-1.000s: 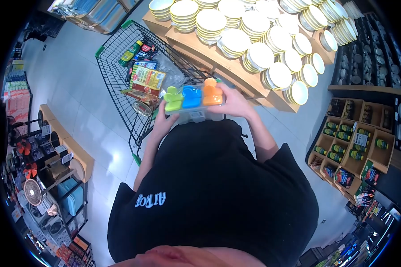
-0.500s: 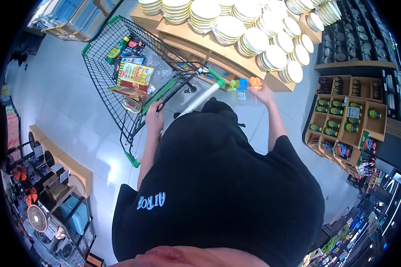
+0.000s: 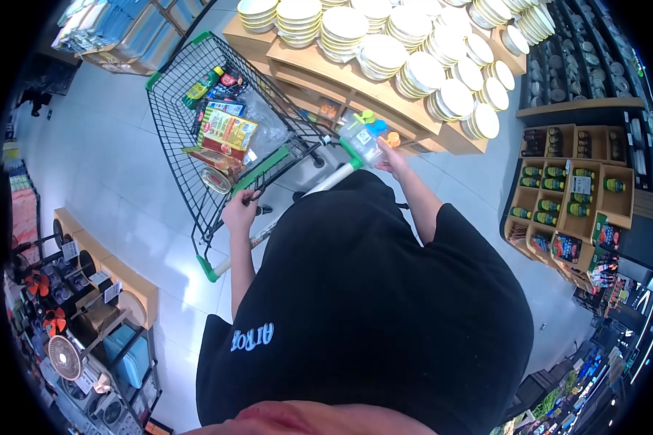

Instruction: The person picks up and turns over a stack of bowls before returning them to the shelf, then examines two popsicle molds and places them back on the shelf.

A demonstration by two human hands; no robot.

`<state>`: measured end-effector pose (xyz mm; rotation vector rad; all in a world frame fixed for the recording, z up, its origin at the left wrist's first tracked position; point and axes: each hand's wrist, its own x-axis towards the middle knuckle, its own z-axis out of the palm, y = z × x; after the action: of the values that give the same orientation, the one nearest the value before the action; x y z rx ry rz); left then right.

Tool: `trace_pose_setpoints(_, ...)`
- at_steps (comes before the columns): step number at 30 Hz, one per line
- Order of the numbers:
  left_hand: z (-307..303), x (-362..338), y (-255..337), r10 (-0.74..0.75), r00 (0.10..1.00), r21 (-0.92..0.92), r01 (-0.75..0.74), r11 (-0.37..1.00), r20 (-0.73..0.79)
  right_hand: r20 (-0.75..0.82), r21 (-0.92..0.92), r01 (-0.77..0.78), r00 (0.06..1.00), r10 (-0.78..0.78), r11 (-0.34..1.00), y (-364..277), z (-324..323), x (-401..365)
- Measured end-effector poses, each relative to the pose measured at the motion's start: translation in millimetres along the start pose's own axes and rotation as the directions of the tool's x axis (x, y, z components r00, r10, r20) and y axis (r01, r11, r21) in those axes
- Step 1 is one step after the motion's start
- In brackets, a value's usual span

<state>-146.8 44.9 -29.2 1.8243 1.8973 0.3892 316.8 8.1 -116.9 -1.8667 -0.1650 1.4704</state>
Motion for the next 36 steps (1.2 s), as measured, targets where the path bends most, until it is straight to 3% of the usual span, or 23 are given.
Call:
trace_pose_setpoints(7, -19.7, -8.9, -20.5, -0.009, 0.998, -0.011, 0.01, 1.0, 0.06, 0.138, 0.023, 0.032, 0.99, -0.035, 0.999, -16.4, 83.1, 17.5)
trace_pose_setpoints(14, -28.0, -9.1, -31.4, 0.007, 0.999, 0.037, -0.009, 0.999, 0.053, 0.304, 0.327, -0.142, 0.952, 0.038, 0.934, 4.7, 92.9, 24.1)
trace_pose_setpoints(15, -27.9, -8.1, -32.7, 0.009, 0.999, 0.031, -0.01, 0.999, 0.046, 0.259, 0.41, -0.168, 0.964, 0.062, 0.896, 9.5, 87.3, 17.3)
trace_pose_setpoints(19, -28.4, -2.4, -34.4, 0.008, 0.999, 0.004, -0.008, 1.0, 0.046, 0.04, 0.589, -0.035, 0.999, 0.014, 0.807, 29.4, 55.1, -0.8)
trace_pose_setpoints(22, -27.8, 2.3, -34.6, -0.013, 0.998, 0.02, 0.011, 1.0, 0.057, 0.0, 0.687, -0.024, 0.999, 0.032, 0.726, 32.5, 23.3, 19.9)
trace_pose_setpoints(26, -29.0, 4.1, -32.7, -0.012, 0.998, 0.082, 0.008, 0.997, 0.056, -0.045, 0.685, 0.031, 0.999, 0.0, 0.728, 27.1, -17.9, 79.0)
trace_pose_setpoints(29, -30.3, 4.5, -31.1, 0.011, 0.998, 0.072, -0.015, 0.997, 0.059, -0.043, 0.731, 0.078, 0.997, -0.067, 0.678, 9.1, -22.4, 87.6)
trace_pose_setpoints(35, -29.8, 3.0, -33.2, 0.037, 0.999, 0.081, -0.039, 0.996, 0.023, -0.069, 0.815, 0.139, 0.987, -0.143, 0.563, 40.9, -15.7, 109.0)
trace_pose_setpoints(36, -28.9, 3.3, -34.7, 0.04, 0.999, 0.085, -0.042, 0.996, 0.024, -0.103, 0.779, 0.136, 0.991, -0.09, 0.612, 36.0, -14.5, 103.3)
